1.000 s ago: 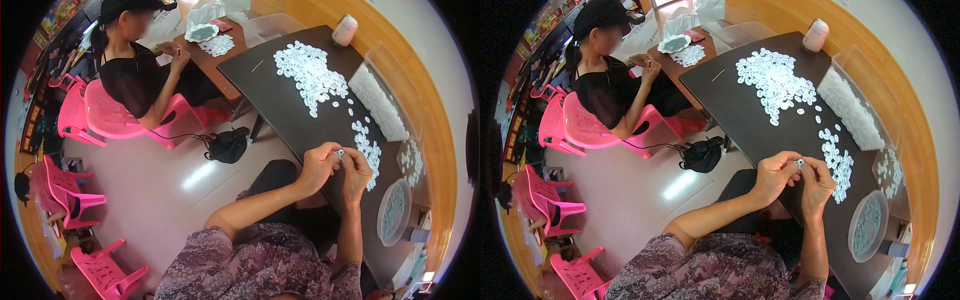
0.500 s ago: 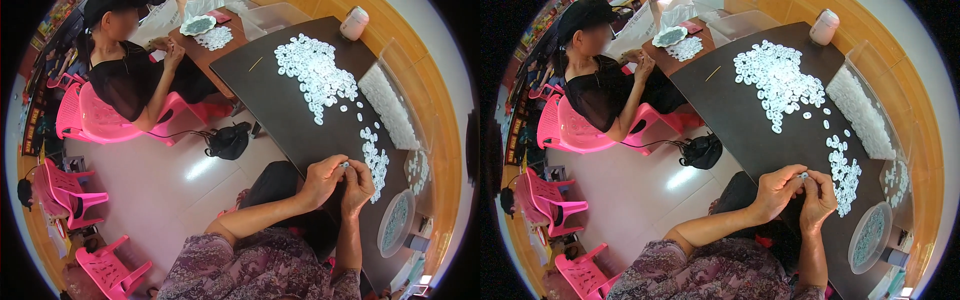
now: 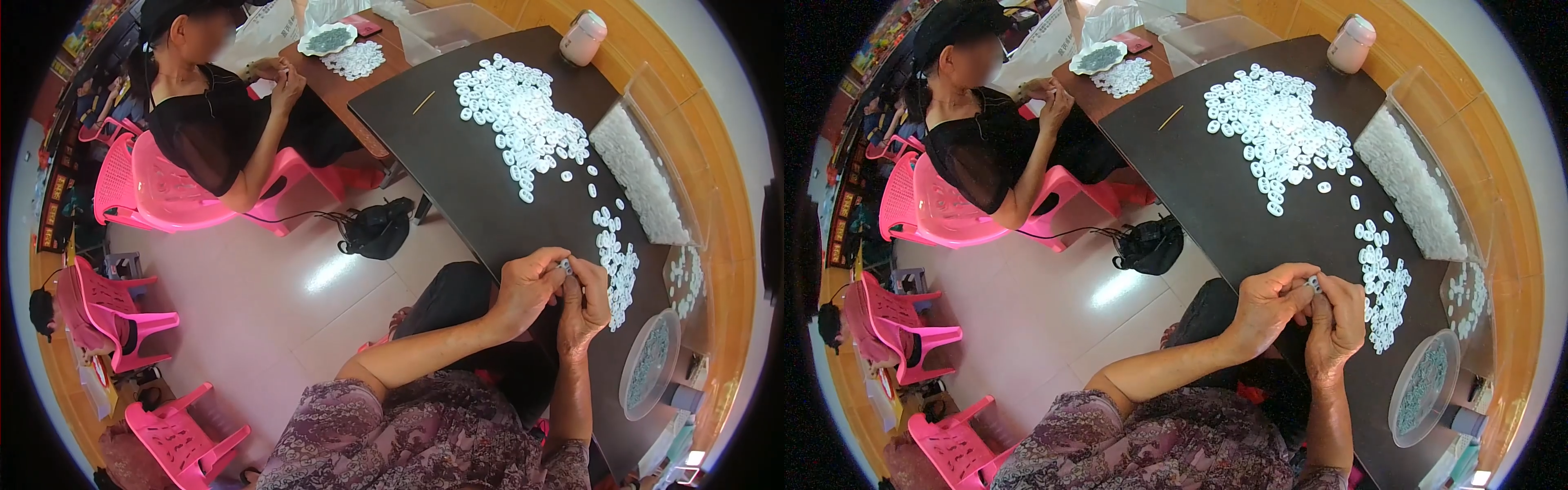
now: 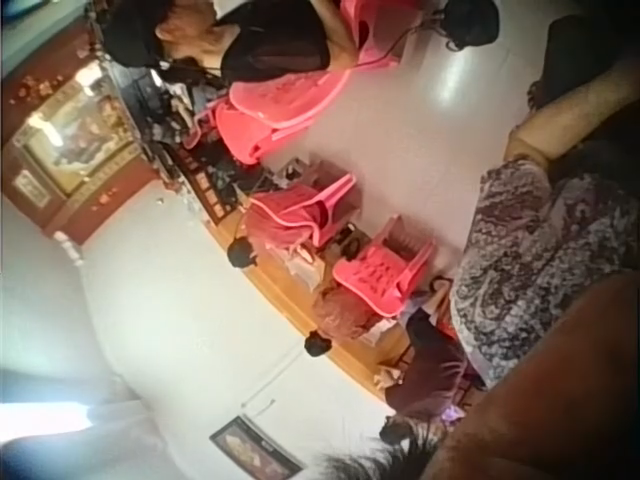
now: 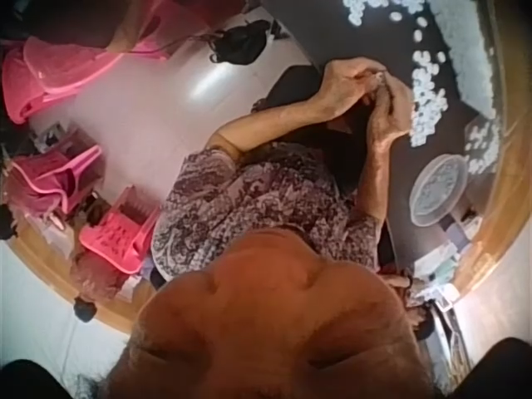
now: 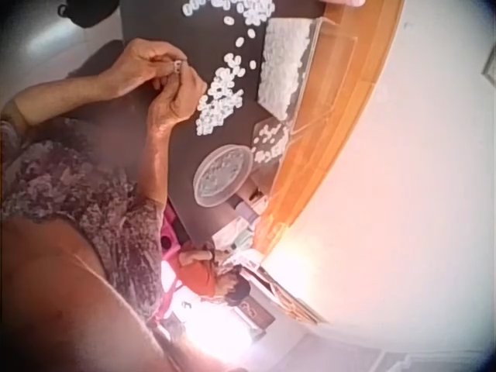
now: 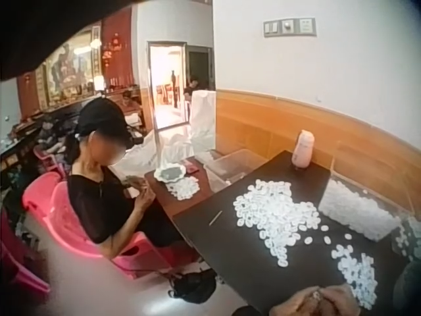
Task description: Assemble small white plastic components by inserting tiny grey pieces into them using hands.
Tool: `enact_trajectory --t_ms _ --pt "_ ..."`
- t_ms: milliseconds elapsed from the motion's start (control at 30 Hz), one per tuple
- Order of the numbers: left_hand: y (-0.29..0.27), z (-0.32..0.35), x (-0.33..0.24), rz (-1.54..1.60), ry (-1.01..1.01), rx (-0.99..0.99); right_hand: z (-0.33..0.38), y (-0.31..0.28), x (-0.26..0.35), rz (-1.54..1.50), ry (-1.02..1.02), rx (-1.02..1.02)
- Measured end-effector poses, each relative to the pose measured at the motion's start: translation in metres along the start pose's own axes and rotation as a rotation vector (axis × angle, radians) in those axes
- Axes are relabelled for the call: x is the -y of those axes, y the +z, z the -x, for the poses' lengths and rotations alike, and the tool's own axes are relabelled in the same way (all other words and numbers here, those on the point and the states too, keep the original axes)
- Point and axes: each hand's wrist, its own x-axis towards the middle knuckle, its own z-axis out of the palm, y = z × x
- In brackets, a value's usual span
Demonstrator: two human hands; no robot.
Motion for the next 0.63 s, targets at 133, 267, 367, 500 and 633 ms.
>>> enact_trajectory --t_ms 133,267,367,500,633 --pt "-0.001 0.000 -0.004 -0.008 -0.012 0.011 0.000 -0.002 -0.001 0.051 -0.025 0.042" --pt "-0.001 -0.003 0.000 0.092 -0.006 0.020 -0.001 -0.002 0.005 0.059 0.010 0.061" --pt "0.002 -0.003 -0.003 0.175 0.006 0.027 -0.003 0.000 0.005 0.034 -0.037 0.039" --pt "0.001 -0.003 -0.003 0.179 -0.010 0.041 0.001 -0.001 -0.004 0.125 -0.117 0.021" --pt "0.001 -0.003 -0.003 0.155 -0.020 0.046 0.004 0.000 -0.007 0.138 -0.103 0.008"
